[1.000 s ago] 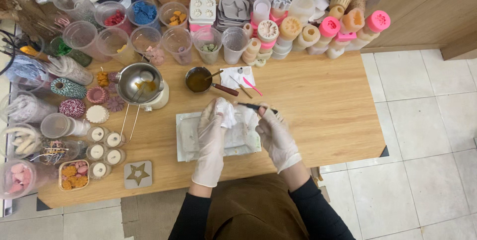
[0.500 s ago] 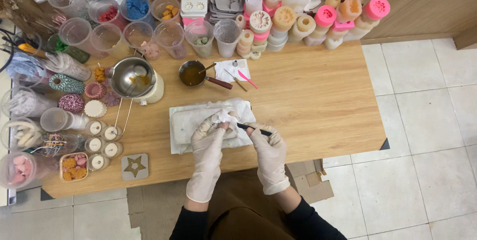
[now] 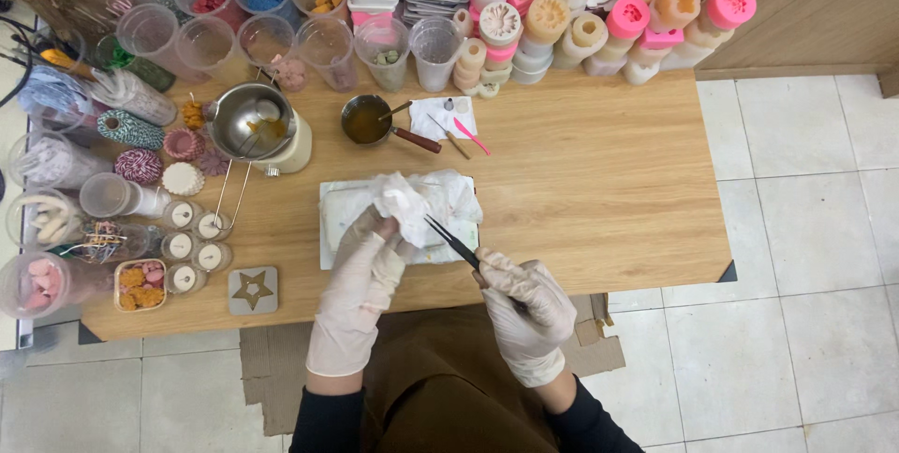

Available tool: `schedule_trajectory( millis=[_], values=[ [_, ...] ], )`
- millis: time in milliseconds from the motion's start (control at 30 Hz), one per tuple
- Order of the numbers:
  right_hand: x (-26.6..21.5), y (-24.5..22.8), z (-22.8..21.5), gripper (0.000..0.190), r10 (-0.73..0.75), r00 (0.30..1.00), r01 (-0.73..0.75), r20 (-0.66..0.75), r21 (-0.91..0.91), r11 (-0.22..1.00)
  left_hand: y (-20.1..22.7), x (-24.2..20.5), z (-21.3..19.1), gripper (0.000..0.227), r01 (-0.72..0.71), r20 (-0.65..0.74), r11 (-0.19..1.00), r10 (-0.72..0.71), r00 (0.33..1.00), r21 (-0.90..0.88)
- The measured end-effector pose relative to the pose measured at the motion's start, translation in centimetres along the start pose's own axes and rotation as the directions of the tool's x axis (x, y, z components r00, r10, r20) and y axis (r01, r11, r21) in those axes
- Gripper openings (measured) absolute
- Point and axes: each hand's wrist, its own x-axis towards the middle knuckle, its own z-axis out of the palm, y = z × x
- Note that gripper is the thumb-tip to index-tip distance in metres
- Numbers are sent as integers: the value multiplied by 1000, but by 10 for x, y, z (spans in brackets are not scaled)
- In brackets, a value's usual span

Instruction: The person uses a heat tool on a wax candle, cleans a pair of tweezers with a cloth, and handles various small decorative wax elements at a workbench.

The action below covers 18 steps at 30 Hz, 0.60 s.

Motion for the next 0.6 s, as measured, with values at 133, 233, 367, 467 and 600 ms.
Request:
schedule_trajectory(
  millis=[133,233,367,467,600],
  values=[
    [10,-3,2,26,-273,944,306,185,-186,934,-13,-5,-11,27,-30,117,985,10,993,172],
    [17,-2,1,23,-347,876,442,335,-270,855,-9,-1,-3,23,-57,29,971,52,998,230],
    [7,17,6,25,-284,907,374,309,-286,882,12,-6,13,26,-64,-197,992,85,977,110],
    [-4,55,2,15,52,972,27,228,-334,942,36,1,11,30,-153,-441,987,118,890,-43],
    [5,171,3,6,671,739,-669,63,-59,741,53,-4,-25,36,-243,-322,959,277,905,143]
  ],
)
